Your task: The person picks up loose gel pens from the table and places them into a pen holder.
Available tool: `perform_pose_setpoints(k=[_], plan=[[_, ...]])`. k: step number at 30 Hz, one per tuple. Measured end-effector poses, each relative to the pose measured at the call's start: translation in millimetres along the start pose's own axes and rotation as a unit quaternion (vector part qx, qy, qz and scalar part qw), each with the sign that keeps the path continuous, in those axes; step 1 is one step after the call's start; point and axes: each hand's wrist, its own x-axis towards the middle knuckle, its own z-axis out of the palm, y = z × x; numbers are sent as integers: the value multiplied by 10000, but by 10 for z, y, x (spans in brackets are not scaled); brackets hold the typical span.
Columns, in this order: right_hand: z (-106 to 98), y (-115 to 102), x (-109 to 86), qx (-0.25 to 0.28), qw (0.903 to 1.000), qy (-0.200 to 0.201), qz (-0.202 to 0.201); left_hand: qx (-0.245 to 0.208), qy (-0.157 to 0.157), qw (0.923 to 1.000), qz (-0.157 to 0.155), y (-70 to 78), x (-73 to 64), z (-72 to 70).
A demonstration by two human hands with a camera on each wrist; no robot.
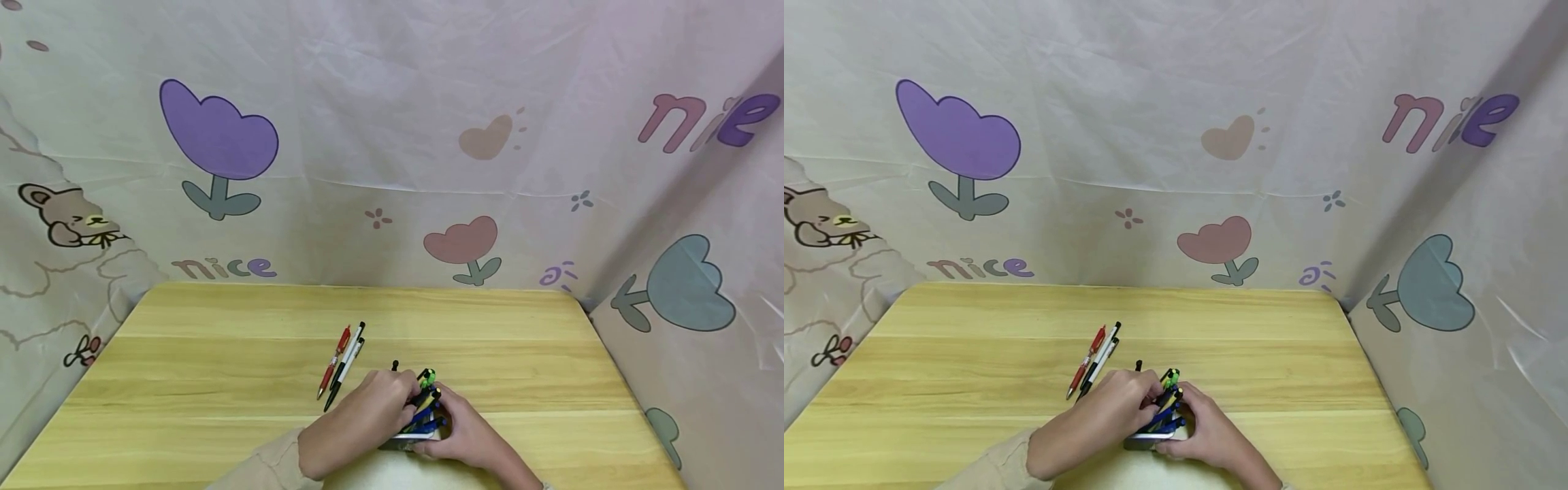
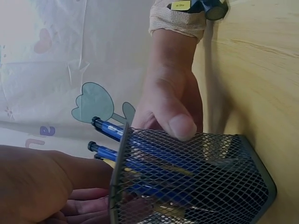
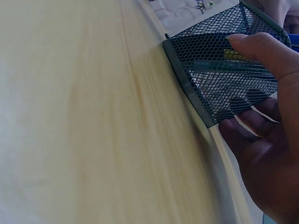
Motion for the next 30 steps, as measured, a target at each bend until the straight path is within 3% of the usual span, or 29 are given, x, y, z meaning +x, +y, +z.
perform_pose_setpoints(k=[7,13,19,24,30], plan=[[-5,-2,-6,85,10000,-33,9,-2,120,9997,235,1,-18,-90],[-6,-9,-5,172,9998,-86,8,8,669,9959,605,-19,-64,-149],[-6,-16,0,230,9997,-110,21,-13,1327,9873,867,-70,-87,-222],[-6,-12,6,206,9997,-110,27,215,1747,9812,797,-142,-85,-310],[-1,-9,9,55,10000,-54,-8,265,1901,9796,600,-269,-70,-413]])
